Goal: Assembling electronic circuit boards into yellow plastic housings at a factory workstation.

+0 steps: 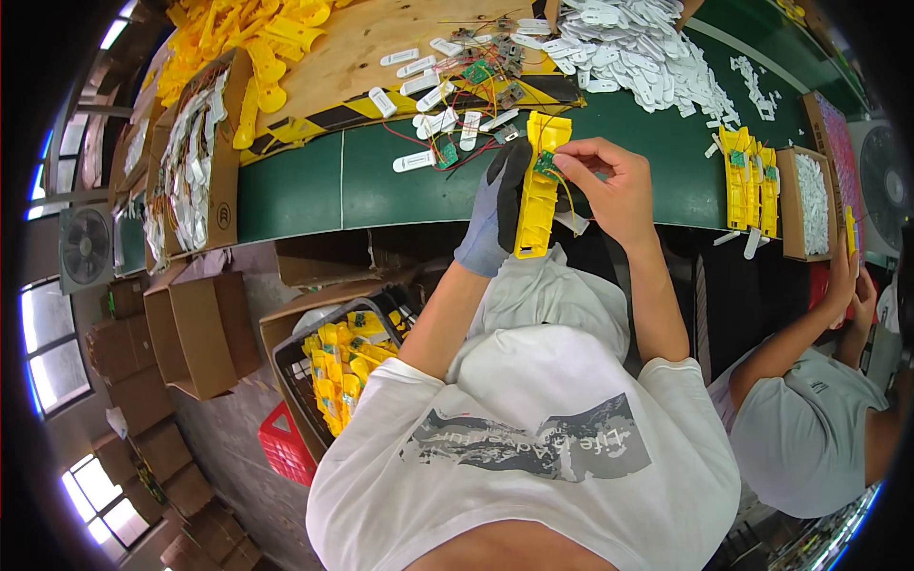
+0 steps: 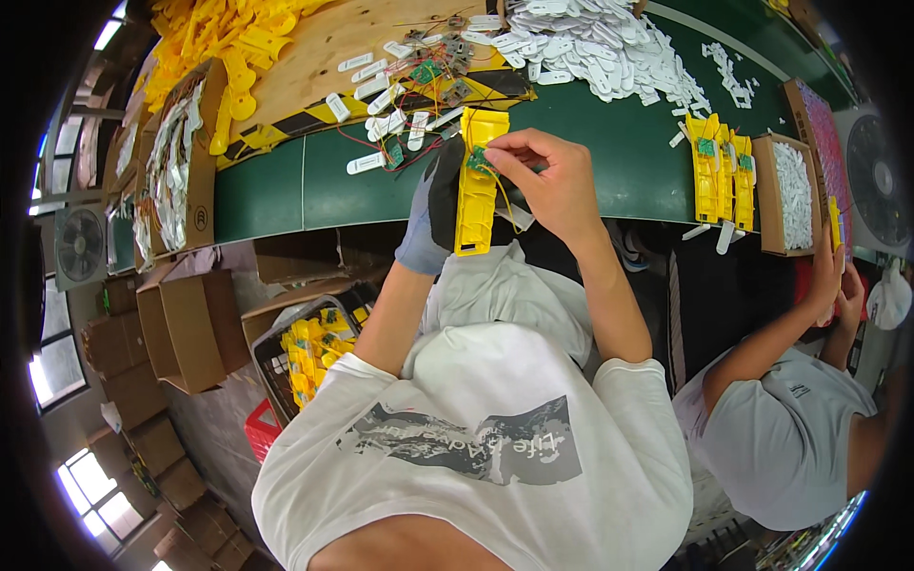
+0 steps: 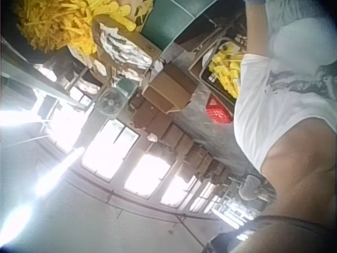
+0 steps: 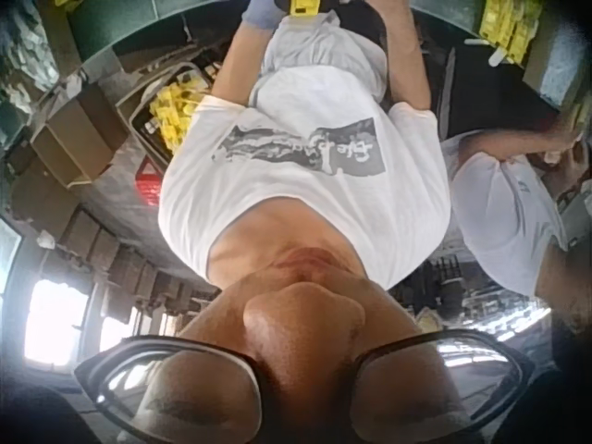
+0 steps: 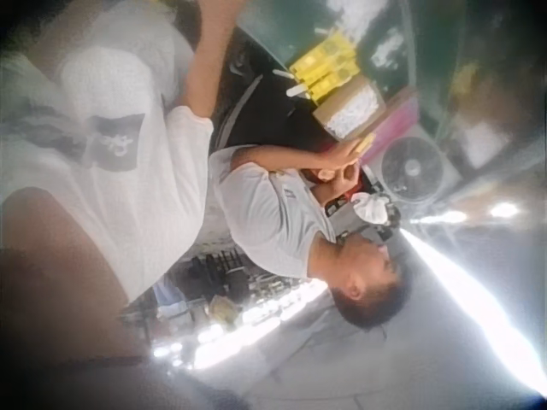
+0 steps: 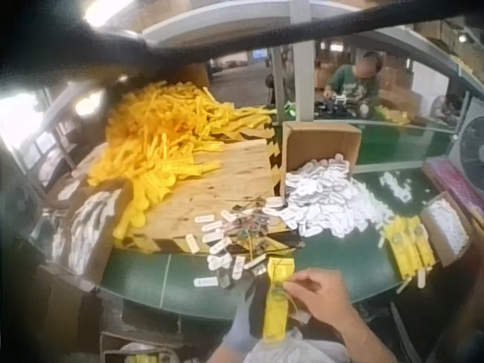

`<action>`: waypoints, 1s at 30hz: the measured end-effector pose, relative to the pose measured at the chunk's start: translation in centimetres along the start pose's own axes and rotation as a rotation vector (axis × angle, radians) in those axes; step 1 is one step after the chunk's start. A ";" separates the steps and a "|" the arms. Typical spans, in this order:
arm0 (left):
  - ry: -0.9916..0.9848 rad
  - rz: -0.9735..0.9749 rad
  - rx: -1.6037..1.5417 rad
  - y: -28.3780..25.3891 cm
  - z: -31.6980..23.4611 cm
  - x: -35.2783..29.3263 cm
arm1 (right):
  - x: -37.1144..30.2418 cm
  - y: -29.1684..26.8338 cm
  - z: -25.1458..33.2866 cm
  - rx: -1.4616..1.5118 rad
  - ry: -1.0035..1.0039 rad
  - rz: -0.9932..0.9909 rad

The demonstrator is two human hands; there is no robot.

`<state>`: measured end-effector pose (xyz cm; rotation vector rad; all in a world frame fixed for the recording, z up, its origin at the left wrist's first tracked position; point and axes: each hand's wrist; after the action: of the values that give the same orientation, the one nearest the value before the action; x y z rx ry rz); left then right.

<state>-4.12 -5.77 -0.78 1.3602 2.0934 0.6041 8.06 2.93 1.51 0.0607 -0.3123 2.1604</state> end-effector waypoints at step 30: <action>0.172 -0.027 0.149 -0.2 1.6 -0.2 | -0.8 -1.3 -0.9 -0.145 0.163 -0.078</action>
<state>-3.11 -5.96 -1.98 1.4014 2.3316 0.5816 9.66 3.18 0.76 -0.1817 -0.3648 2.0445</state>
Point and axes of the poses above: each hand's wrist, its own x-axis towards the middle knuckle, its own y-axis out of the palm, z = x × y, and after that the axes turned 5 degrees about y, right-handed
